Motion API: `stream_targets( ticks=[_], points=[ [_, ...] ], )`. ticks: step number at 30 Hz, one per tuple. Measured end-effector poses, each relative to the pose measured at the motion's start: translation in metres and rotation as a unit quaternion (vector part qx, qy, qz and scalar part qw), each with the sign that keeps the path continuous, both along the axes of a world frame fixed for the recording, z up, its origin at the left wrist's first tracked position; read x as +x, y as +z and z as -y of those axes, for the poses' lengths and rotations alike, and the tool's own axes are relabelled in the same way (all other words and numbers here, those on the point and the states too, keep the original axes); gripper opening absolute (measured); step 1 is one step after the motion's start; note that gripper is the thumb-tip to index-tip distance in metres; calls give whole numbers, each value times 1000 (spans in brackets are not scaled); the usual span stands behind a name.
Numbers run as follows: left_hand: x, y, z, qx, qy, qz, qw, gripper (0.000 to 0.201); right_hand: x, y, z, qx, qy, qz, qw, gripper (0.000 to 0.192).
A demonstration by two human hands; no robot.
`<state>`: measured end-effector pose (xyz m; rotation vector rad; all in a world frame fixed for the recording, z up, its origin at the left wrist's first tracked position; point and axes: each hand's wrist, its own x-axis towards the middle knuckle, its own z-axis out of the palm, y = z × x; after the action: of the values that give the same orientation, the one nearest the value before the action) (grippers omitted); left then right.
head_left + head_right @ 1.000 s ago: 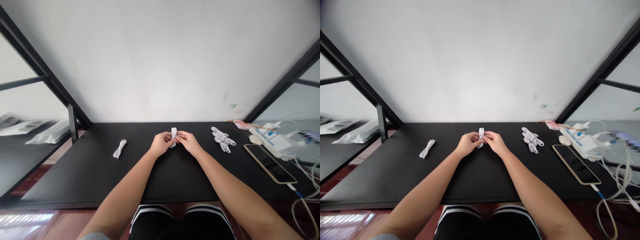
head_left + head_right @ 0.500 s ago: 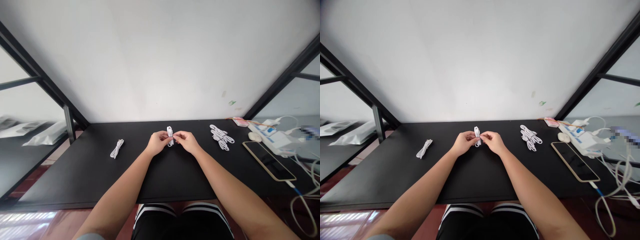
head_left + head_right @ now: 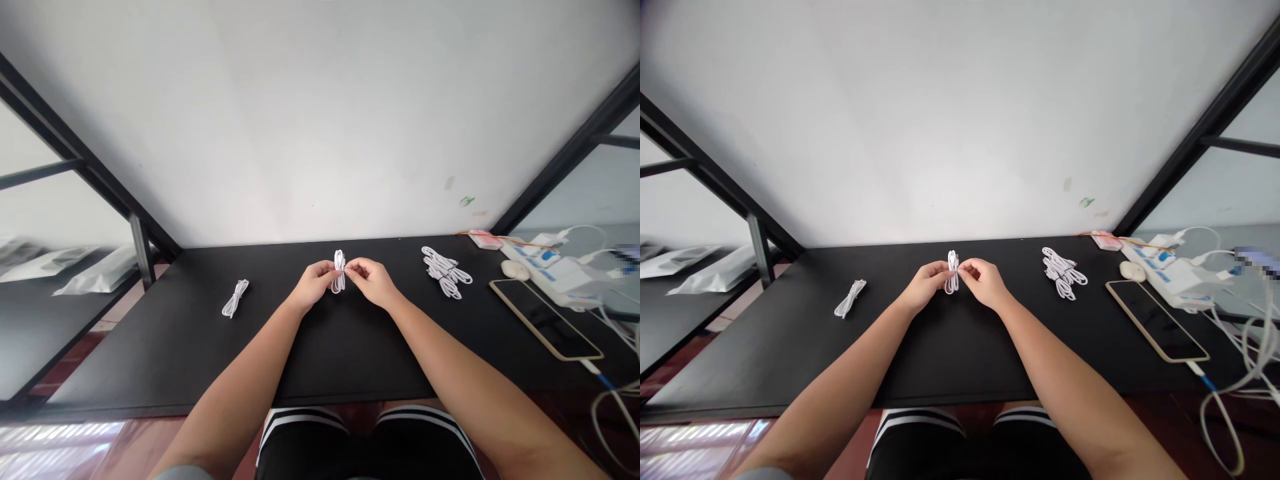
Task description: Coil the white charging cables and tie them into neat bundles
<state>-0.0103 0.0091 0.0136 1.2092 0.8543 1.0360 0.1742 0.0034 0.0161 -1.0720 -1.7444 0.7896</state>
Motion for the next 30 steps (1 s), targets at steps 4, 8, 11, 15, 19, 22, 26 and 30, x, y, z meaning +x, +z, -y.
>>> stream_targets(
  ticks=[4, 8, 11, 15, 19, 22, 26, 30],
  points=[
    [-1, -4, -2, 45, -5, -26, 999, 34, 0, 3, 2, 25, -6, 31, 999, 14],
    [-4, -4, 0, 125, 17, -114, 985, 30, 4, 6, 1, 53, 3, 82, 995, 6],
    [-4, 0, 4, 153, 39, -163, 974, 27, 8, 9, 2, 87, -1, 125, 988, 5],
    [-2, 4, 6, 145, 45, -165, 974, 25, 10, 16, 5, 154, -5, 204, 967, 10],
    [0, 1, 4, 100, 37, -129, 986, 27, 9, 19, 5, 238, -7, 306, 922, 14],
    [2, 0, 3, 37, 44, -80, 995, 31, 6, 19, 5, 274, -26, 354, 894, 17],
    [4, 5, 5, -27, 56, -20, 998, 32, 3, 17, 5, 303, -54, 358, 882, 25],
    [5, 8, 5, -40, 52, 9, 998, 32, 1, 12, 4, 305, -59, 333, 890, 25]
  ],
)
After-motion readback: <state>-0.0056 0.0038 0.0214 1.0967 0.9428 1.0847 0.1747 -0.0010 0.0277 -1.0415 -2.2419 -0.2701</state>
